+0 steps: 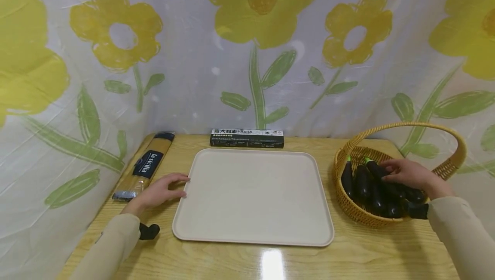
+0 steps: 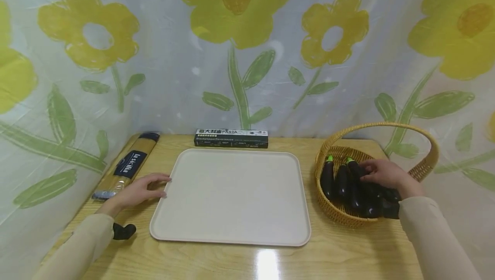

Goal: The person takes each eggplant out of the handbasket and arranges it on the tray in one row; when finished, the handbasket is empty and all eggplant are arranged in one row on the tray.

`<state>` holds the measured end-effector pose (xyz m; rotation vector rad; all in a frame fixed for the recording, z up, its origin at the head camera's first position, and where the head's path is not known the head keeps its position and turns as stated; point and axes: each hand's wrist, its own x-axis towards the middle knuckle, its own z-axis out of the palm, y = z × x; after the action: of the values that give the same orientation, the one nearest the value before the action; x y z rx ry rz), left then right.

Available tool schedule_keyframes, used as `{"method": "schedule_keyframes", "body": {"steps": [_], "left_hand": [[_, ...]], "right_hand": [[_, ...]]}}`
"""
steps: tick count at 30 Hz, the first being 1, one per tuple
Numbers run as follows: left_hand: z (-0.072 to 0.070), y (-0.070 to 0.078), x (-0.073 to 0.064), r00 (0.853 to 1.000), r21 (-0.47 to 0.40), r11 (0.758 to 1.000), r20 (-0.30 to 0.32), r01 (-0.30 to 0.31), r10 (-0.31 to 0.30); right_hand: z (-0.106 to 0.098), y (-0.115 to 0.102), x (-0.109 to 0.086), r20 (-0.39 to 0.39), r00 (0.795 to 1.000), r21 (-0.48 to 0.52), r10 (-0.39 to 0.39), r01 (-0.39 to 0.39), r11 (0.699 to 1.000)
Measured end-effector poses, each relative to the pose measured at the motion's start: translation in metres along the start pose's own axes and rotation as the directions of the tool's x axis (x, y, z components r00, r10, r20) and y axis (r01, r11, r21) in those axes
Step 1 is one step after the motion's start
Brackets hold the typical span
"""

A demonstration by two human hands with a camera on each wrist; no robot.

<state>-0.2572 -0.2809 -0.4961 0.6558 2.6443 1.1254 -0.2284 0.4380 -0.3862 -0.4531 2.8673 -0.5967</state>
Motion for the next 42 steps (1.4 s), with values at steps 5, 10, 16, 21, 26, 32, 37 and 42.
{"method": "schedule_keyframes", "body": {"steps": [5, 10, 16, 21, 26, 32, 37, 42], "left_hand": [[0.001, -0.001, 0.000, 1.000, -0.012, 1.000, 0.004, 0.009, -0.009], [0.001, -0.002, -0.001, 1.000, -0.019, 1.000, 0.018, 0.021, -0.020], [0.000, -0.001, -0.003, 0.999, -0.024, 0.999, 0.024, 0.029, -0.029], [0.000, 0.000, -0.003, 0.999, -0.026, 0.999, 0.029, 0.030, -0.030], [-0.001, -0.001, -0.002, 0.999, -0.034, 0.999, 0.031, 0.029, -0.028], [0.000, 0.001, -0.001, 0.999, -0.037, 0.999, 0.032, 0.030, -0.029], [0.000, 0.000, -0.002, 0.999, -0.027, 0.999, 0.029, 0.021, -0.021], [0.000, 0.000, -0.002, 0.999, -0.022, 1.000, 0.030, 0.019, -0.018]], "right_hand": [[0.002, 0.002, 0.002, 0.018, 0.999, -0.032, -0.042, 0.043, 0.999], [0.005, 0.001, 0.003, 0.029, 0.994, -0.090, -0.110, 0.112, 0.990], [0.008, -0.005, 0.002, 0.056, 0.990, -0.156, -0.128, 0.135, 0.979], [0.008, -0.007, -0.002, 0.065, 0.990, -0.145, -0.126, 0.134, 0.980], [0.006, -0.008, -0.007, -0.019, 0.986, -0.147, -0.168, 0.163, 0.976], [0.005, -0.019, -0.020, -0.085, 0.984, -0.084, -0.155, 0.148, 0.985], [0.004, -0.034, -0.031, -0.046, 0.998, 0.122, -0.035, 0.040, 0.992], [0.008, -0.042, -0.041, -0.012, 0.999, 0.294, 0.052, -0.046, 0.955]]}}
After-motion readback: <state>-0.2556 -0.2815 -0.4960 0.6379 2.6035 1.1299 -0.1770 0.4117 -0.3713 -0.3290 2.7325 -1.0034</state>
